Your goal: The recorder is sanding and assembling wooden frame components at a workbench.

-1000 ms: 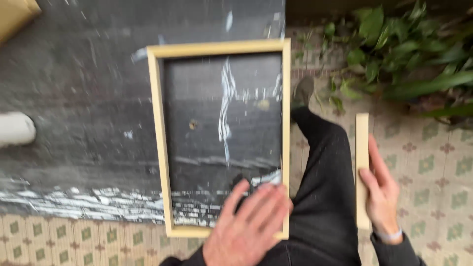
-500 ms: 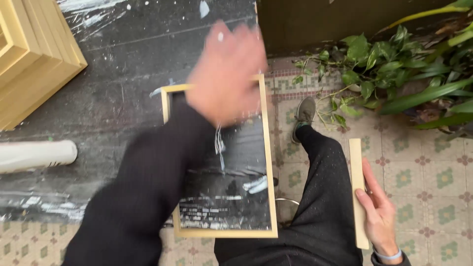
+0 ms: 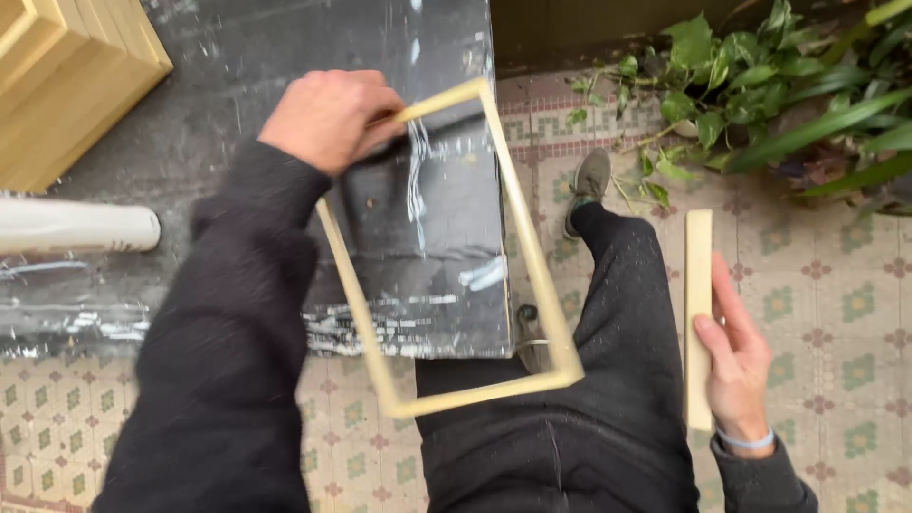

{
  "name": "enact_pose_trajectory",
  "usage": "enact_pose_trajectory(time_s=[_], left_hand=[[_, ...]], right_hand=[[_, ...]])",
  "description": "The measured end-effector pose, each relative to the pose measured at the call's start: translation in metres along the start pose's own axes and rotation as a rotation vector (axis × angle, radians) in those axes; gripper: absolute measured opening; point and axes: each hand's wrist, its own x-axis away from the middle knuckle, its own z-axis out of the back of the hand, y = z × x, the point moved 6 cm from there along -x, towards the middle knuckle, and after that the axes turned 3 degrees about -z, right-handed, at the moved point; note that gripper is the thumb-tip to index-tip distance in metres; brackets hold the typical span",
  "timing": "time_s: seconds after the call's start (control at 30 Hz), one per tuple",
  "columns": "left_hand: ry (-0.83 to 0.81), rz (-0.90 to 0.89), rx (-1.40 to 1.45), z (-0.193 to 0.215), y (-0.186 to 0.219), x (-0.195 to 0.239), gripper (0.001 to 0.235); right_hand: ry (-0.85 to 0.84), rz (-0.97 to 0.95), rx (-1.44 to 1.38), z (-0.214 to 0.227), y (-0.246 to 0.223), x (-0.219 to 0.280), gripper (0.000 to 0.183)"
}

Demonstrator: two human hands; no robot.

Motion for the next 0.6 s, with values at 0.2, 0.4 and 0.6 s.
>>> enact_pose_trajectory(time_s=[0.2, 0.4, 0.6], left_hand=[[0.092, 0.219, 0.125, 0.018, 0.009, 0.12, 0.022], [0.2, 0.714, 0.216, -0.024, -0.001, 0.233, 0.026], [0.175, 0.856, 0.262, -0.048, -0.002, 0.261, 0.027]], right_hand=[[0.039, 0.094, -0.118, -0.013, -0.009, 0.017, 0.063], [-0.05, 0.103, -0.308, -0.063, -0.015, 0.052, 0.072], [-0.212, 0.155, -0.214, -0.109, -0.017, 0.084, 0.069]])
